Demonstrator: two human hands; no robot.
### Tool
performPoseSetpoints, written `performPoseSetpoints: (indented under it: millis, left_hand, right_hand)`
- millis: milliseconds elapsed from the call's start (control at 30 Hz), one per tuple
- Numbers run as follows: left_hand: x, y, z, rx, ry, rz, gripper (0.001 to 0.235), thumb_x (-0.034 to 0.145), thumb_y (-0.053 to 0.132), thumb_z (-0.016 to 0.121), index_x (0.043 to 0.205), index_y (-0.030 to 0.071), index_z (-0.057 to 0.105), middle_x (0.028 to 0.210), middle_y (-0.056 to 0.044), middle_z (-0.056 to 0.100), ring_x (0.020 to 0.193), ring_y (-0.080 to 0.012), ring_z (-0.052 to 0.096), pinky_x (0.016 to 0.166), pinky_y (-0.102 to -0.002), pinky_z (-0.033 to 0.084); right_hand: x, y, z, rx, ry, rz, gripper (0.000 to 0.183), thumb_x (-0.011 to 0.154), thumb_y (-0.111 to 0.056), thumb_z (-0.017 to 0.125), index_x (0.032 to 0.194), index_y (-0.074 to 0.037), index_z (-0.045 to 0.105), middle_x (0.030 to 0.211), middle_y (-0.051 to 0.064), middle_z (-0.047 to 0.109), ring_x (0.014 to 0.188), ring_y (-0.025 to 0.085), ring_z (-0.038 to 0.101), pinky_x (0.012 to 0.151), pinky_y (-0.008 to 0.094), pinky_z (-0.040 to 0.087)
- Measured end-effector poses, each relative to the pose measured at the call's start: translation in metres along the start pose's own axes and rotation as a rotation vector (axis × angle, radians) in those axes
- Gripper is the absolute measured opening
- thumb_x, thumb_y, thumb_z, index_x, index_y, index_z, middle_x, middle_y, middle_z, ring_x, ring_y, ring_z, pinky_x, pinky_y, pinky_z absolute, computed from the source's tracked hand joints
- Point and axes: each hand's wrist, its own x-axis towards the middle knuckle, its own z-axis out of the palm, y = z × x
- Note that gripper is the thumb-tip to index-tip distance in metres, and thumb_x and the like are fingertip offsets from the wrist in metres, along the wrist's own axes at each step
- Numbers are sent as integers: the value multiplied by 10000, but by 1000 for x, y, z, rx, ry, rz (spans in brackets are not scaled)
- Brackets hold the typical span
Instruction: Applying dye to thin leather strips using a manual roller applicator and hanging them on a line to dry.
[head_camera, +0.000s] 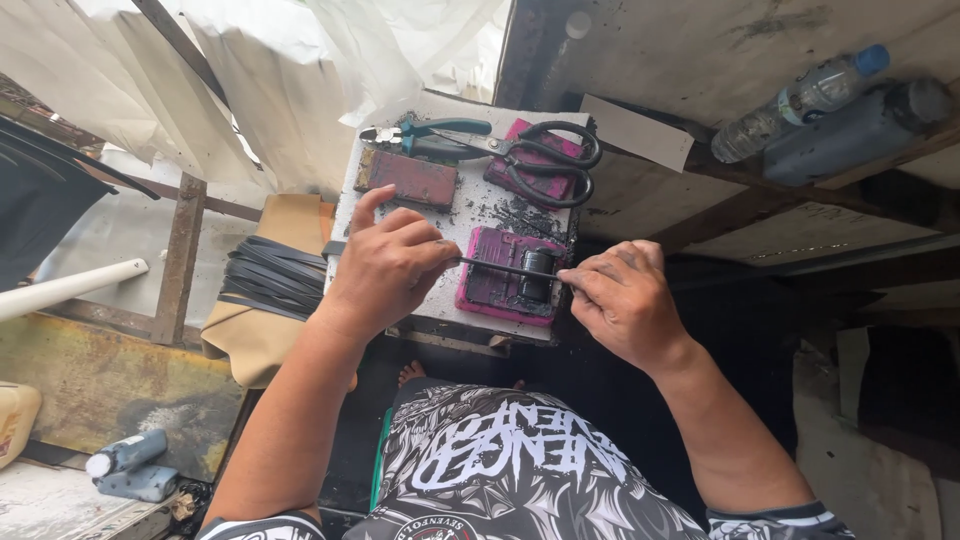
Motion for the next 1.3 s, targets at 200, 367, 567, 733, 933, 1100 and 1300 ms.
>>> performPoseSetpoints:
  millis: [200,367,567,733,933,1100,1300]
  left_hand:
    - [12,16,15,-22,7,65,91,835,215,842,889,255,782,815,77,717,946,-99,649,1176,-513,285]
    - [23,32,23,-69,10,111,105,807,192,854,869,236,782,798,65,711,921,-107,641,1168,-515,288]
    - [33,46,40,-119,14,156,118,783,179,855,836,234,765,793,56,693,919,-112,635,1158,-521,297]
    - [45,59,48,-175,-10,184,79,820,211,843,824,221,765,758,50,685,897,-121,636,1127,-486,315]
    - [52,63,44,-220,-45,195,82,805,212,849,827,216,770,738,36,685,853,-135,655,1025,-422,382]
    - [54,65,32,-251,-54,201,73,827,212,841,841,214,769,746,37,697,817,-130,666,997,-399,393]
    - [41,43,12,-283,-91,103,146,829,182,841,959,212,782,780,21,744,753,-140,717,940,-360,435]
  right_hand:
    - [-27,11,-13,-25,7,56,165,825,-22,686,912,-128,777,778,-17,679,752,163,612,827,354,419]
    - [-43,15,-28,-74,-6,83,185,812,-10,678,917,-128,774,800,-11,684,770,168,612,857,368,419]
    - [-62,21,-42,-86,-19,151,190,814,-15,685,937,-124,779,808,-10,687,800,176,607,899,378,406]
    - [-82,32,-46,-115,-59,227,192,819,-16,686,949,-122,779,832,-7,702,845,181,622,938,389,394]
    - [-52,9,-55,-234,-18,148,224,873,-137,696,1077,-187,774,1106,-11,688,1073,217,619,1006,448,375]
    - [-12,-18,-30,-203,-46,72,157,862,-70,709,977,-156,771,987,-3,688,1030,194,602,994,463,355]
    - [3,-16,-18,-191,-112,36,185,853,-6,724,966,-140,784,853,3,679,914,177,608,941,446,383]
